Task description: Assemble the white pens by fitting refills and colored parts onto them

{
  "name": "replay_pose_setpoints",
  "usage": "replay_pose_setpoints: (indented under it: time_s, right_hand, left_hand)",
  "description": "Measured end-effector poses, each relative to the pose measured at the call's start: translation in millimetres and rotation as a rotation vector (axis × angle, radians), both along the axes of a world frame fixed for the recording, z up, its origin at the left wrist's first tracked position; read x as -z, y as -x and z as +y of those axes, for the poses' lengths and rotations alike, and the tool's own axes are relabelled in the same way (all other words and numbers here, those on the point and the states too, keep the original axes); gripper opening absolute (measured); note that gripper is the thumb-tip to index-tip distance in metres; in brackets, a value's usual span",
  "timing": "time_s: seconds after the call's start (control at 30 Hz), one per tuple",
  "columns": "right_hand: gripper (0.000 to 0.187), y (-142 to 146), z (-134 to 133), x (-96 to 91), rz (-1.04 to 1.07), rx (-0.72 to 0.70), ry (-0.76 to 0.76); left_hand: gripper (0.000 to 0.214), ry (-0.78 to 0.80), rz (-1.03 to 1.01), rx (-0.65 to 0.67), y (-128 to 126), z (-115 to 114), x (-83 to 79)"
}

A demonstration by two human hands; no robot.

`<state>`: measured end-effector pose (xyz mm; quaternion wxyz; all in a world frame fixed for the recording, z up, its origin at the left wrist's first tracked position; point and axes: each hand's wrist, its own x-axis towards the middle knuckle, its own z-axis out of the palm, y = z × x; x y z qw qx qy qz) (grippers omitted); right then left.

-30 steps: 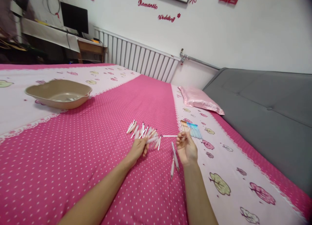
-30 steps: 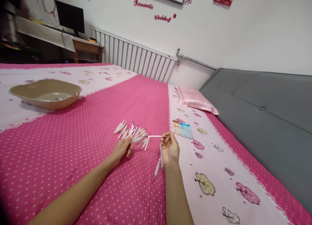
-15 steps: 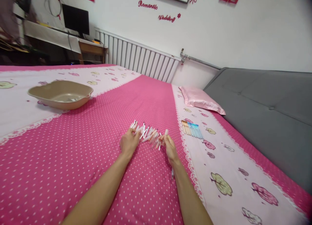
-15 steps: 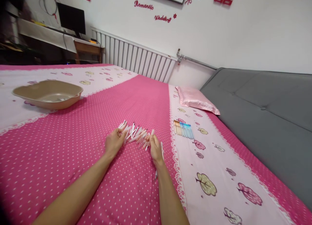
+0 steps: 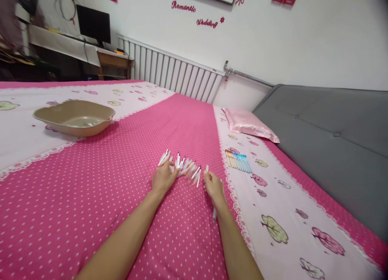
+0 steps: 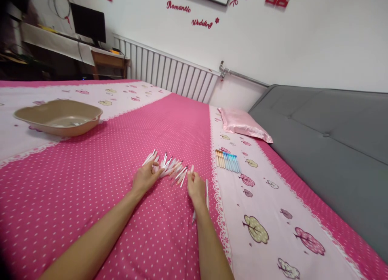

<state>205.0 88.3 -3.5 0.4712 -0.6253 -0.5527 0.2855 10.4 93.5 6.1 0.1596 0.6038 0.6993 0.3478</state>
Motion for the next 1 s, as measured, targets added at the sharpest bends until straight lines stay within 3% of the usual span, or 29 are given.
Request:
replay_pose_setpoints:
  time_s: [0.17, 0.3, 0.4, 0.6, 0.77, 0.9, 1.0]
  right_hand:
    - [0.023, -16.6, -6.6, -16.2, -0.377, 0.111, -0.031]
    - [0.019, -47.3, -13.3, -26.7, -0.57, 0.248, 0.186]
    - [0.02, -63.6, -12.5, -23.4, -0.579, 0.23, 0.351]
    - [0.032, -73.3, -5.3, -5.9, -0.403, -0.037, 0.404]
    - [0.022, -70.2, -8.6, -18.7, -0.29, 0.0, 0.29]
    - [0.025, -42.5, -13.6, -38.8, 0.266, -0.072, 0.1]
    - [0.029, -14.2, -14.1, -41.6, 0.578, -0.09, 0.05]
  left_hand:
    - [0.032, -0.057, -0.032, 0.013, 2.9, -4.2, 2.0]
    - [0.028, -0.097, -0.053, 0.005, 2.8, -7.2, 3.3]
    - [0.027, -0.141, -0.067, -0.008, 1.0, -9.1, 2.7]
    - [0.026, -0.194, -0.113, 0.032, -2.5, -12.1, -0.8]
    - [0.027, -0.239, -0.154, 0.079, -3.8, -13.8, -1.9]
    - [0.032, -0.263, -0.24, 0.197, -7.8, -17.5, -2.6]
    - [0.033, -0.228, -0.303, 0.344, -12.0, -21.6, -3.0]
